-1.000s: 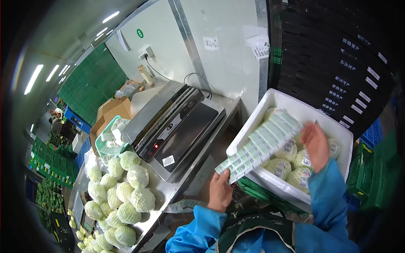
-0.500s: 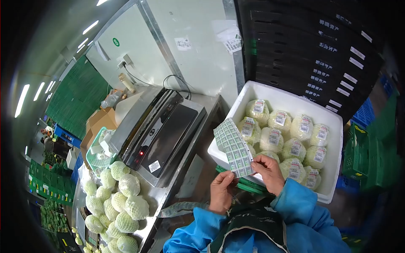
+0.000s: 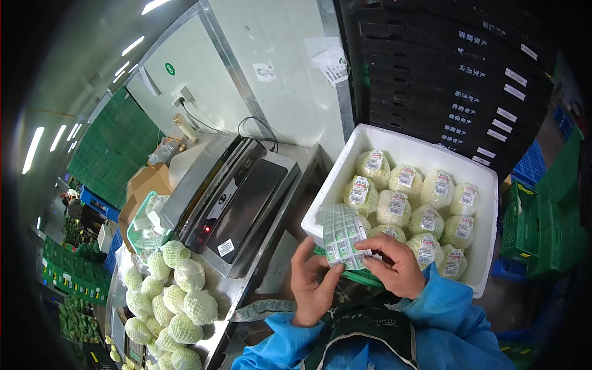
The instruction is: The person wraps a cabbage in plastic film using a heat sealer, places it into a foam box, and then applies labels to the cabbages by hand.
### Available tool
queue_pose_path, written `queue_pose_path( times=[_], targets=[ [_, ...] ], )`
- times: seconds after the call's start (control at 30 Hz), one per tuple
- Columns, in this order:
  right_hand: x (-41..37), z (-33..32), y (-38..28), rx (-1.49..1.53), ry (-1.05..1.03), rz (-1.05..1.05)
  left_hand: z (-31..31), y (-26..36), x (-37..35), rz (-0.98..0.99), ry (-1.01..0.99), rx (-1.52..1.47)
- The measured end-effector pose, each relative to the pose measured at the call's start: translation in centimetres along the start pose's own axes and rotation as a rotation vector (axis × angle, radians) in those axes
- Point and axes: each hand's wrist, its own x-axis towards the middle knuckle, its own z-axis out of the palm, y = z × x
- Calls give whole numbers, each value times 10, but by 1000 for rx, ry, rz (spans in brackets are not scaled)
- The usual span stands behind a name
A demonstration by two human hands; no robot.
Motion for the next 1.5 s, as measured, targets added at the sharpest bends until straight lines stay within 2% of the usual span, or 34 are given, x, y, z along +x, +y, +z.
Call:
queue_pose_path(
  times=[0.03, 0.1, 0.17, 0.23, 0.3, 0.37, 0.4, 0.53, 0.63, 0.7, 0.73, 0.77, 0.8, 0.83, 0.87, 0.9, 0.97, 1.0, 1.07, 1.17, 1.23, 1.27, 1.33, 1.5],
  targets=[
    [0, -1, -5, 11, -37, -75, -4, 5, -1, 2, 1, 3],
    [1, -2, -22, 23, -52, -28, -11, 14, -3, 72, -53, 308],
    [3, -2, -30, -68, -32, -70, -8, 29, -2, 146, -30, 354],
    [2, -4, -32, -80, -56, -94, -10, 42, -3, 168, -100, 526],
    [1, -5, -35, -92, -83, -112, -7, 57, -1, 175, -37, 611],
    [0, -6, -40, -95, -83, -193, -14, 69, 5, 377, -172, 797],
    [0, -6, -45, -92, -80, -195, -8, 83, 9, 436, -152, 844],
    [-4, -17, -75, -32, -87, -225, -8, 126, 6, 397, -244, 855],
    [1, -20, -79, -32, -58, -271, -6, 129, 20, 511, -313, 699],
    [6, -19, -62, 63, -61, -204, -4, 111, 35, 532, -339, 696],
    [7, -21, -56, 117, -76, -18, -3, 97, 44, 494, -364, 677],
    [6, -20, -41, 113, -68, -15, -4, 81, 50, 455, -389, 657],
    [7, -20, -23, 182, -58, 123, -4, 66, 55, 455, -397, 650],
    [7, -20, -7, 251, -47, 263, -4, 51, 59, 271, -410, 654],
    [7, -18, 8, 247, -40, 271, -3, 36, 61, 84, -421, 656],
    [6, -16, 21, 285, 12, 267, 1, 21, 61, -132, -395, 475],
    [3, -18, 33, 318, 69, 264, 2, -1, 66, -285, -438, 225],
    [2, -20, 36, 301, 110, 266, 10, -2, 63, -288, -443, 220],
    [-1, -24, 45, 283, 155, 272, 24, -1, 56, -312, -330, 96],
    [-5, -29, 56, 232, 94, 318, 11, -24, 55, -395, -358, 46],
    [0, -31, 53, 172, 121, 232, 9, -29, 59, -423, -343, 30],
    [5, -37, 51, 170, 119, 237, 9, -26, 61, -414, -380, 93],
    [15, -52, 48, 101, -95, 298, 10, -18, 66, -404, -417, 154],
    [22, -46, 70, 41, -150, 305, 8, -13, 75, -429, -464, 409]
  ],
)
